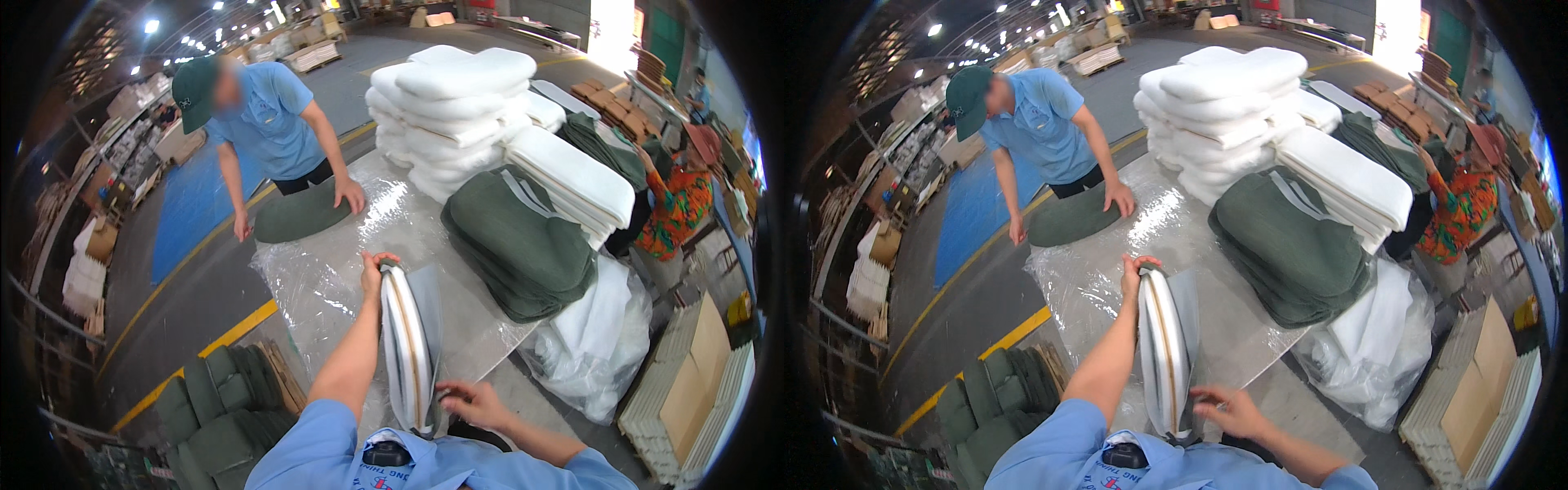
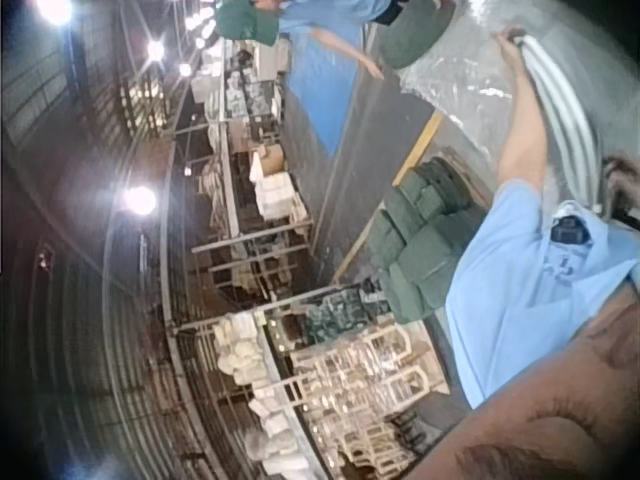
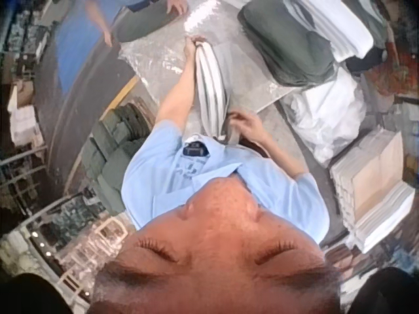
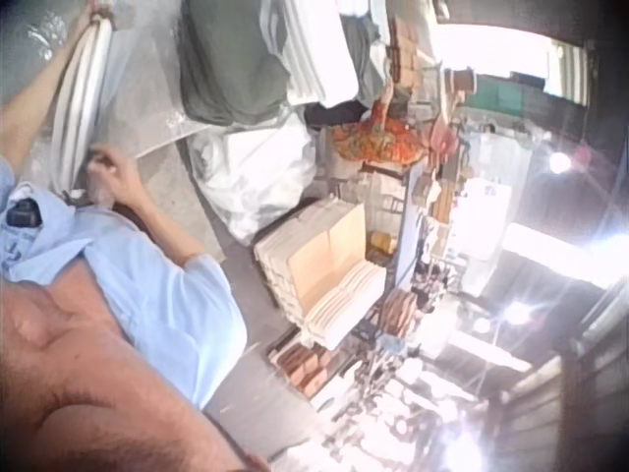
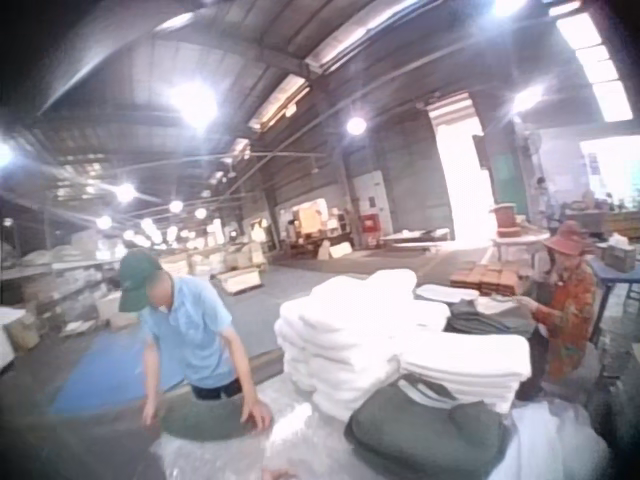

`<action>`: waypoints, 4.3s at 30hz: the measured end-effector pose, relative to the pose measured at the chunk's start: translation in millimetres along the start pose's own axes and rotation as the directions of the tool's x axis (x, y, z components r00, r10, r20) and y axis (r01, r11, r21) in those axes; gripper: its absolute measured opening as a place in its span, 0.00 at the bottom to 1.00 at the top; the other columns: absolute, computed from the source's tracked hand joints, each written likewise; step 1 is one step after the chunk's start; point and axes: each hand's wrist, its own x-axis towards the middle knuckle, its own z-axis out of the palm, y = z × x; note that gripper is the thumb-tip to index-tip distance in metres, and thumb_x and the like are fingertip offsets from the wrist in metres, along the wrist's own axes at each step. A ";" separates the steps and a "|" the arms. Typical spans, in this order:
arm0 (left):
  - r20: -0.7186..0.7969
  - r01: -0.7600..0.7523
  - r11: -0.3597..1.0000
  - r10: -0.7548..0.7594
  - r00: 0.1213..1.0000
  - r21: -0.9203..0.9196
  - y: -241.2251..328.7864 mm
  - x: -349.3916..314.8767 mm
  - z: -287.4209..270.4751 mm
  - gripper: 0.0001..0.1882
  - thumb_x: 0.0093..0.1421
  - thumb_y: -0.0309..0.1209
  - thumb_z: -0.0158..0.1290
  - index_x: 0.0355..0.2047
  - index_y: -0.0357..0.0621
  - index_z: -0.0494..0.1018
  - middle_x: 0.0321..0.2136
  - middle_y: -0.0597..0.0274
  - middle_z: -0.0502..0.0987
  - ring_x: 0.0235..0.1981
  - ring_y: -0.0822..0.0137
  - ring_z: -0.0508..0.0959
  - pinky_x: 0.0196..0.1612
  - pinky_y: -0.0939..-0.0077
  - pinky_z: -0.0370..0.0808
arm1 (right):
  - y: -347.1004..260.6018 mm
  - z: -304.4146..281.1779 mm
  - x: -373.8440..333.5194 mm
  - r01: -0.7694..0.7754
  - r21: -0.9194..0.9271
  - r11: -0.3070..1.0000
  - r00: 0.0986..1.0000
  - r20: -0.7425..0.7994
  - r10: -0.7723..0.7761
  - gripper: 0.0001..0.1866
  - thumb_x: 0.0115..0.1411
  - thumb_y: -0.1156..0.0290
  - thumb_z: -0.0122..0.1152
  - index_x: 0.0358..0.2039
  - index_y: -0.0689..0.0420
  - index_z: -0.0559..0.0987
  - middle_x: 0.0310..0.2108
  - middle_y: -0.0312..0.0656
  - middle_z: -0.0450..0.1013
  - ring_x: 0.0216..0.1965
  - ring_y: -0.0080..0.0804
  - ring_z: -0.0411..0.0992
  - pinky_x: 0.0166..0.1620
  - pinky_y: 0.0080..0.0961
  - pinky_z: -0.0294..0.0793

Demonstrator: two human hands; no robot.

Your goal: The person inserts white foam cushions into green fabric covers at a work table. They align the foam, pull the cover over it, and smooth the edges before stacking the finished cushions.

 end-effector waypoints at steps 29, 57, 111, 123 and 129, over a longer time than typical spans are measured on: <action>0.031 0.118 0.967 -0.114 0.993 -0.224 -24.6 5.7 7.6 0.41 0.76 0.63 0.32 0.56 0.35 0.76 0.47 0.55 0.81 0.49 0.61 0.80 0.57 0.68 0.75 | -29.2 -68.5 327.6 0.119 0.002 0.993 0.993 0.009 -0.119 0.07 0.71 0.76 0.60 0.46 0.63 0.82 0.46 0.33 0.80 0.40 0.18 0.72 0.47 0.19 0.73; -0.059 -0.264 0.576 0.480 0.875 0.774 41.4 -36.5 29.1 0.07 0.60 0.29 0.63 0.31 0.37 0.78 0.36 0.48 0.75 0.39 0.50 0.79 0.43 0.57 0.78 | -53.2 -72.1 333.1 0.311 -0.396 0.864 0.949 0.180 -0.259 0.14 0.66 0.72 0.62 0.51 0.59 0.84 0.53 0.44 0.80 0.52 0.39 0.77 0.56 0.33 0.74; -0.120 0.583 0.730 -0.655 0.746 -0.357 -135.3 -3.7 6.9 0.25 0.74 0.57 0.47 0.39 0.48 0.78 0.33 0.69 0.77 0.36 0.73 0.76 0.40 0.74 0.77 | -18.7 -43.5 266.3 0.522 -0.024 0.853 0.777 -0.398 -0.487 0.16 0.70 0.63 0.62 0.29 0.62 0.81 0.38 0.46 0.79 0.40 0.32 0.74 0.45 0.28 0.72; 0.018 0.181 0.976 -0.184 0.983 0.122 -32.1 38.8 2.7 0.32 0.78 0.50 0.35 0.25 0.40 0.74 0.22 0.67 0.73 0.25 0.74 0.69 0.32 0.75 0.66 | -15.2 -38.2 289.4 0.514 0.012 0.858 0.825 -0.278 -0.491 0.16 0.71 0.62 0.62 0.30 0.60 0.82 0.38 0.44 0.80 0.39 0.33 0.75 0.44 0.28 0.73; 0.080 0.030 0.958 -0.055 0.995 0.284 12.3 22.4 13.7 0.30 0.77 0.48 0.37 0.24 0.40 0.73 0.24 0.66 0.73 0.29 0.73 0.70 0.35 0.73 0.68 | -14.6 -31.3 294.3 0.516 0.012 0.856 0.829 -0.257 -0.496 0.15 0.71 0.62 0.63 0.31 0.60 0.82 0.39 0.42 0.80 0.39 0.33 0.75 0.45 0.28 0.73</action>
